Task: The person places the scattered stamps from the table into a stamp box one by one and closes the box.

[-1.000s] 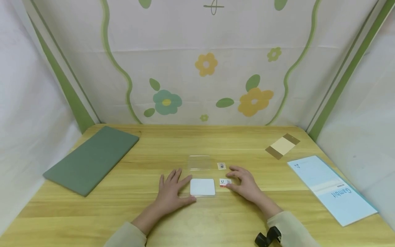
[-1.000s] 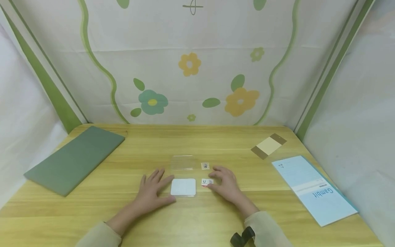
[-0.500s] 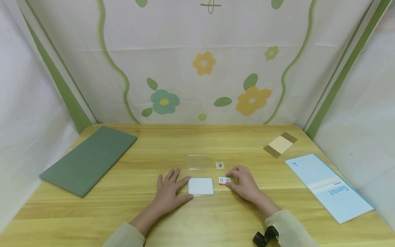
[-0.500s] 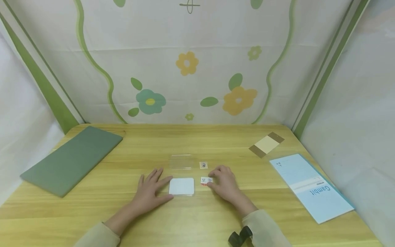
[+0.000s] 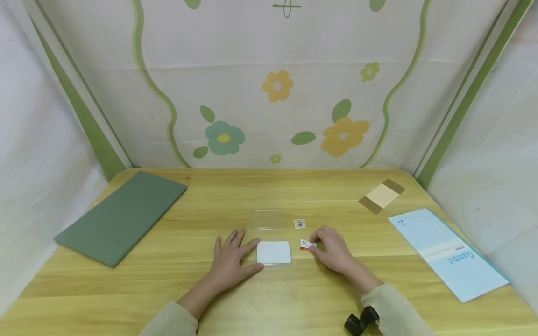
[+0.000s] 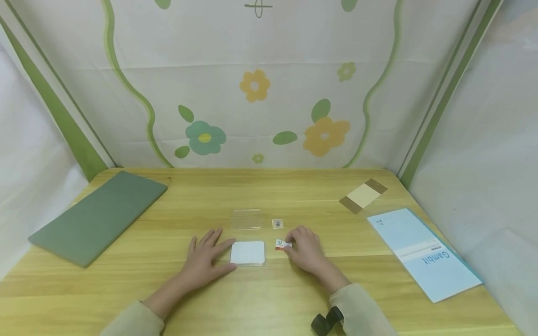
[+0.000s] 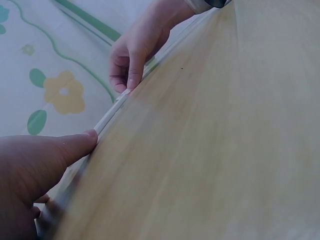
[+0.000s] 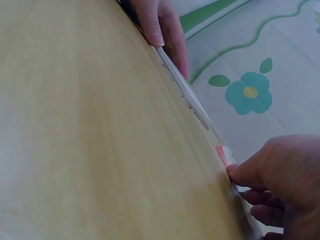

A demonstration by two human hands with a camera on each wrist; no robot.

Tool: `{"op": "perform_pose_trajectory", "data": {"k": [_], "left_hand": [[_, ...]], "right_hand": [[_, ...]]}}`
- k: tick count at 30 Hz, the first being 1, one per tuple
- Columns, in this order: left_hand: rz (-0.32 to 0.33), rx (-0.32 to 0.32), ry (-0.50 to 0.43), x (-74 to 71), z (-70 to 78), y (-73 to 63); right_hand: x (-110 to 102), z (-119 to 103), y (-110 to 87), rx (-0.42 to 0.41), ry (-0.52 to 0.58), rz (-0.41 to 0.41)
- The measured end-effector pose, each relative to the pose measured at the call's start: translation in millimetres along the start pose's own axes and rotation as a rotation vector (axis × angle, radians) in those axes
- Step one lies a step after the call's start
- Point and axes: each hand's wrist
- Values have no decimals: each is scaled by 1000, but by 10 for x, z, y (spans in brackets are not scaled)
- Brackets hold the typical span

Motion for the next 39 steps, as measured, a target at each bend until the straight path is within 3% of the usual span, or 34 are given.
{"op": "perform_pose_trajectory", "data": {"k": [6,17,39], "left_hand": [[-5,-3,1,0,0,-3],[-15,-1,-2,-8,17,-1],[-19,-1,4,-23,20,-6]], "right_hand": [[-6,-11,-1,-32,-4,4],[4,-6,-12,-1,28,-3],[-1,-35,-4,-15,72,-16]]}}
Point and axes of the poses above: each hand's wrist, its own y-axis towards the middle knuckle, its own x-axis out of the palm, z = x × y, and after that the axes turned 5 degrees about z, right-handed
